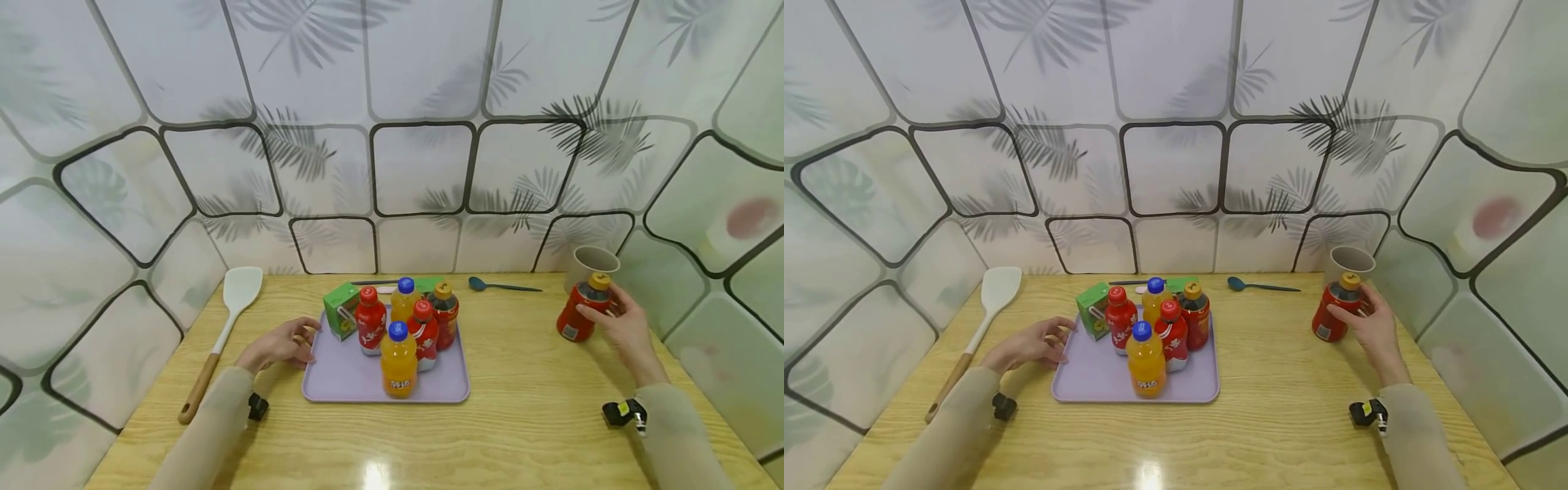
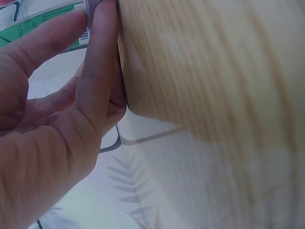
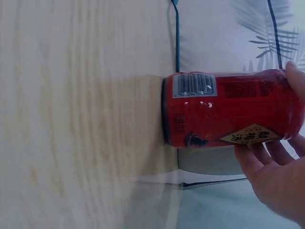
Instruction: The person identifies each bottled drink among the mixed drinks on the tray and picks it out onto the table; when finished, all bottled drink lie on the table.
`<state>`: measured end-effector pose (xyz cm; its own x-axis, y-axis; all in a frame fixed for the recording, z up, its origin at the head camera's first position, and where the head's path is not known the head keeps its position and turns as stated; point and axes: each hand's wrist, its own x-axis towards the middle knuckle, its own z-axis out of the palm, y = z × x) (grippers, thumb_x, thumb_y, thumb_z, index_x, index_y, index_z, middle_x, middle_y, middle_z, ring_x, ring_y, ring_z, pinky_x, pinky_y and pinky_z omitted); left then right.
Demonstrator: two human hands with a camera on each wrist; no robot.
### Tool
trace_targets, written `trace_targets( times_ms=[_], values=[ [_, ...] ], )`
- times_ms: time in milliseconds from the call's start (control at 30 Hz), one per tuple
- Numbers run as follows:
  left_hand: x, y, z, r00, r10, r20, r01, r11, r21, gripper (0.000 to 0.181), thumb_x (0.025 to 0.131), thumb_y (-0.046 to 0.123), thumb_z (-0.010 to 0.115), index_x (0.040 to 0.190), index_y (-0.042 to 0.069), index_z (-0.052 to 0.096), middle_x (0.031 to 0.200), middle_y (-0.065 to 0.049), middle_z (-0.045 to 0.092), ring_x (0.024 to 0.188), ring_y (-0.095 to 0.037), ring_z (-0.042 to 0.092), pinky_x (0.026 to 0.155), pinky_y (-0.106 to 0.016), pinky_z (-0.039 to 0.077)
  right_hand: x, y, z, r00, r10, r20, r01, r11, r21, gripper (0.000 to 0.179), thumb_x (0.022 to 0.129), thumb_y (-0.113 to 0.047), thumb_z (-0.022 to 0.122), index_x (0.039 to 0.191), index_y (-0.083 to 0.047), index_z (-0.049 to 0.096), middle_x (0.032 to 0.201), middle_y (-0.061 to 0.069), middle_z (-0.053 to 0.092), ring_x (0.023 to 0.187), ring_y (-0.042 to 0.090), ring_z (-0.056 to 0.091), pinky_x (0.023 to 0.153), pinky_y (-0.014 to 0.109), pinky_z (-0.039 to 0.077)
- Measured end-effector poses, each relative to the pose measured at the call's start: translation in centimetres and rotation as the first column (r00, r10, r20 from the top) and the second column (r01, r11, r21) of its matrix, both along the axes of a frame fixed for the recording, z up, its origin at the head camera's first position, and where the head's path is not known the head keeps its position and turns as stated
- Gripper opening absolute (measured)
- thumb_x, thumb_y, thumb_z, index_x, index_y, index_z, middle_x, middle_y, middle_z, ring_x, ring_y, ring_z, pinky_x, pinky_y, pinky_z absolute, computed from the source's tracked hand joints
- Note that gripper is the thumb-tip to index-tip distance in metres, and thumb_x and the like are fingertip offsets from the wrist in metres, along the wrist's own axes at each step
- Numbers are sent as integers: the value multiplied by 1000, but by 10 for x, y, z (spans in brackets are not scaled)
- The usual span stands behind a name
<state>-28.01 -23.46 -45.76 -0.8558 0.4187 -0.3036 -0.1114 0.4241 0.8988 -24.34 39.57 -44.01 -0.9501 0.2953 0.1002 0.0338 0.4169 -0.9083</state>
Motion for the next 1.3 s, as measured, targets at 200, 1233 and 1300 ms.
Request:
trace_targets(
  times_ms=[200, 1233, 1300],
  values=[
    [0, 1, 0, 1000, 5, 2, -5, 1000, -5, 65, 80, -12, 68, 136, -5, 38, 104, -14, 44, 82, -19, 57, 68, -33, 61, 3, 5, 6, 978, -59, -200, 11, 972, -236, 61, 84, -12, 76, 141, -19, 54, 113, -22, 59, 108, -2, 50, 77, 1, 45],
    [-2, 0, -2, 1000, 4, -5, -4, 1000, -29, 64, 79, -11, 69, 136, -4, 39, 105, -15, 45, 83, -20, 57, 68, -32, 61, 13, -67, 7, 910, 344, -230, -394, 890, -229, 20, 96, -10, 60, 115, -15, 67, 94, -11, 71, 84, 2, 67, 72, 17, 57],
    [-1, 0, -2, 1000, 4, -7, -4, 1000, -30, 64, 79, -10, 69, 136, -4, 39, 105, -15, 45, 82, -20, 57, 67, -32, 61, 11, -75, 5, 904, 371, -212, -415, 879, -235, 23, 97, -9, 60, 119, -6, 64, 95, -11, 71, 86, 3, 66, 73, 18, 57]
  ],
)
